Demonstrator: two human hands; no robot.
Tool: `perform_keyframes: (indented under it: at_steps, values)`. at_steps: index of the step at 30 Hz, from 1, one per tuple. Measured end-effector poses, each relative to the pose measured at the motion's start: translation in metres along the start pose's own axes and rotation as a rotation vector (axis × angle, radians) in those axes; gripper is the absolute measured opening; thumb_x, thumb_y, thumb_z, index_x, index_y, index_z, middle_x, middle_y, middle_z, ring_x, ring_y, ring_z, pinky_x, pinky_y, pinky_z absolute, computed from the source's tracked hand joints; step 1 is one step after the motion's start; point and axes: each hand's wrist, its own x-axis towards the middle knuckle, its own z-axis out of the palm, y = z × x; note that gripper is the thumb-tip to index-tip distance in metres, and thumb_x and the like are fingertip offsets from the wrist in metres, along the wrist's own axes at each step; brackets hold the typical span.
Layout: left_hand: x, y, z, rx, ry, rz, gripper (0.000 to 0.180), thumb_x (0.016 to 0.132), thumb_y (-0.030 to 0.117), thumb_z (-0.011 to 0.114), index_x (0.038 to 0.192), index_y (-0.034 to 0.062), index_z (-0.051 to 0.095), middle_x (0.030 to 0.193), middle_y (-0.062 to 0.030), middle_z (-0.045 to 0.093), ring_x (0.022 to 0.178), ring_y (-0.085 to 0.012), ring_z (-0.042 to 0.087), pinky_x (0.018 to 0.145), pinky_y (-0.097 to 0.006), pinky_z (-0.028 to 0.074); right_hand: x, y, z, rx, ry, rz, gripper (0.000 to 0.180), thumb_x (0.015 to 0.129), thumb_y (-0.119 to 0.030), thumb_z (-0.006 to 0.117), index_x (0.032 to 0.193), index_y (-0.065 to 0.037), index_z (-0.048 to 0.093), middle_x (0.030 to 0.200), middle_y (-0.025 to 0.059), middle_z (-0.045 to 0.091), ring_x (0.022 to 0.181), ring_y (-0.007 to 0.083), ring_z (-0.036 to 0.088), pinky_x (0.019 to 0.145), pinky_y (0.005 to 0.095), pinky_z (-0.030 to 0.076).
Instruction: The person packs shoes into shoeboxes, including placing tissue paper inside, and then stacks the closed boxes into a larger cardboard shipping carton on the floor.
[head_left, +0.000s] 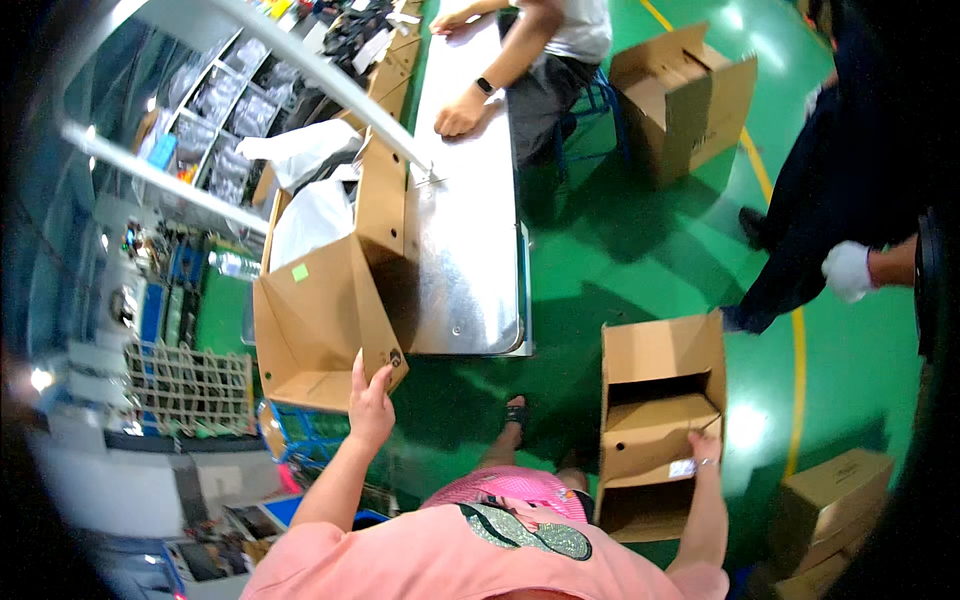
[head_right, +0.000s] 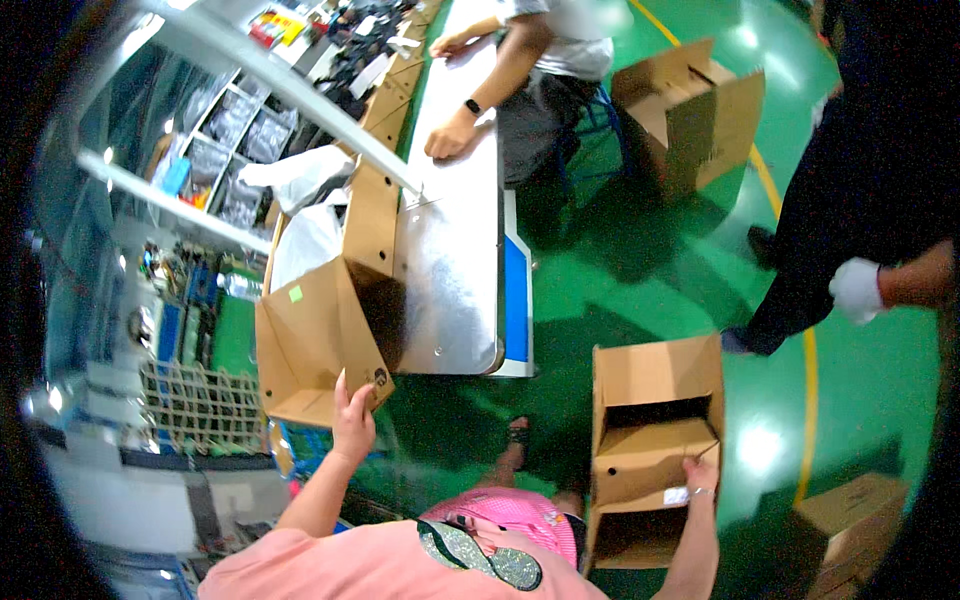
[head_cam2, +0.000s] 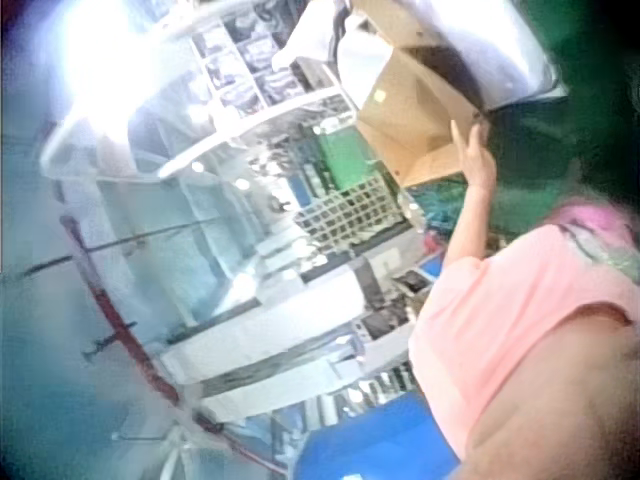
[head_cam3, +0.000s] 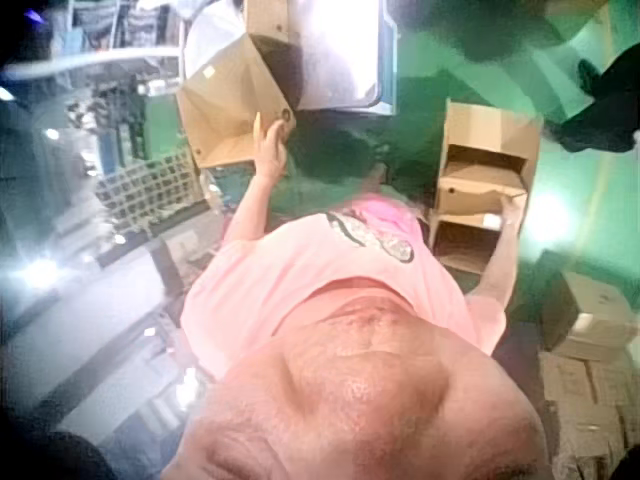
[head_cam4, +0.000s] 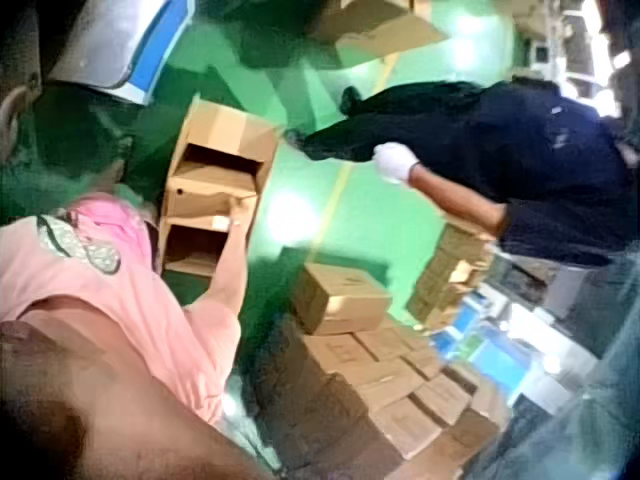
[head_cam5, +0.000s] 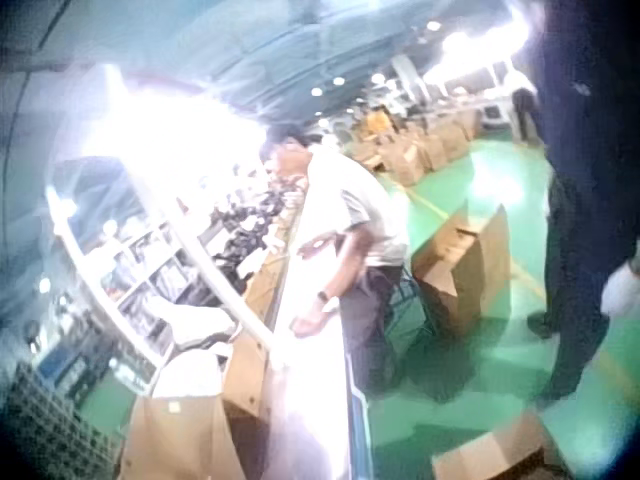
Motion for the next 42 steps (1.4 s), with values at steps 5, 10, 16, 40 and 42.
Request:
perform_keyframes:
  at_steps: [5,10,16,40,42]
  values:
    - [0.016,-0.001,0.004,-0.103,0.007,-0.099,0.034,0.063,-0.008,0.045,0.093,0.0063,0.051,0.124,-0.0169,0.027,0.093,-0.0336,0.046,0.074,-0.037,0.041,-0.075,-0.022,-0.035,0.026,0.151,0.003,0.024,0.062,-0.019,0.064,0.065,0.003,0.055,0.06,0.0095,0.055,0.056,0.0162,0.05,0.053,0.0307,0.042]
    - [0.036,-0.034,0.019,-0.167,0.046,-0.113,0.034,0.062,-0.006,0.045,0.093,0.008,0.053,0.126,-0.0141,0.026,0.082,-0.033,0.051,0.071,-0.039,0.042,-0.153,-0.074,-0.082,0.293,0.211,-0.068,0.024,0.061,-0.014,0.063,0.05,0.001,0.049,0.047,0.0044,0.046,0.036,0.011,0.039,0.03,0.0253,0.029]
    - [0.088,-0.059,0.018,0.048,0.118,-0.187,0.031,0.064,0.001,0.051,0.094,0.0101,0.051,0.124,-0.0112,0.03,0.083,-0.0209,0.051,0.068,-0.034,0.04,-0.21,-0.131,-0.149,0.188,0.225,-0.07,0.027,0.062,-0.017,0.06,0.045,0.002,0.048,0.04,0.001,0.038,0.031,0.0104,0.036,0.026,0.025,0.026]
    - [0.01,-0.115,0.004,-0.291,0.542,-0.216,0.057,0.068,0.018,0.057,0.118,0.008,0.032,0.125,-0.0196,0.021,0.114,-0.0371,0.02,0.092,-0.05,0.014,-0.35,-0.435,-0.212,-0.314,0.224,-0.53,0.017,0.058,-0.013,0.048,0.045,-0.003,0.043,0.039,-0.0018,0.037,0.032,0.0056,0.035,0.03,0.0203,0.028]
    - [-0.002,-0.092,0.006,-0.464,0.573,-0.102,0.052,0.069,0.016,0.055,0.114,0.0043,0.034,0.12,-0.0189,0.027,0.111,-0.0364,0.024,0.091,-0.047,0.019,-0.364,-0.462,-0.197,-0.345,0.217,-0.555,0.018,0.059,-0.013,0.048,0.045,-0.004,0.043,0.04,-0.0017,0.039,0.034,0.0055,0.036,0.031,0.0196,0.029]
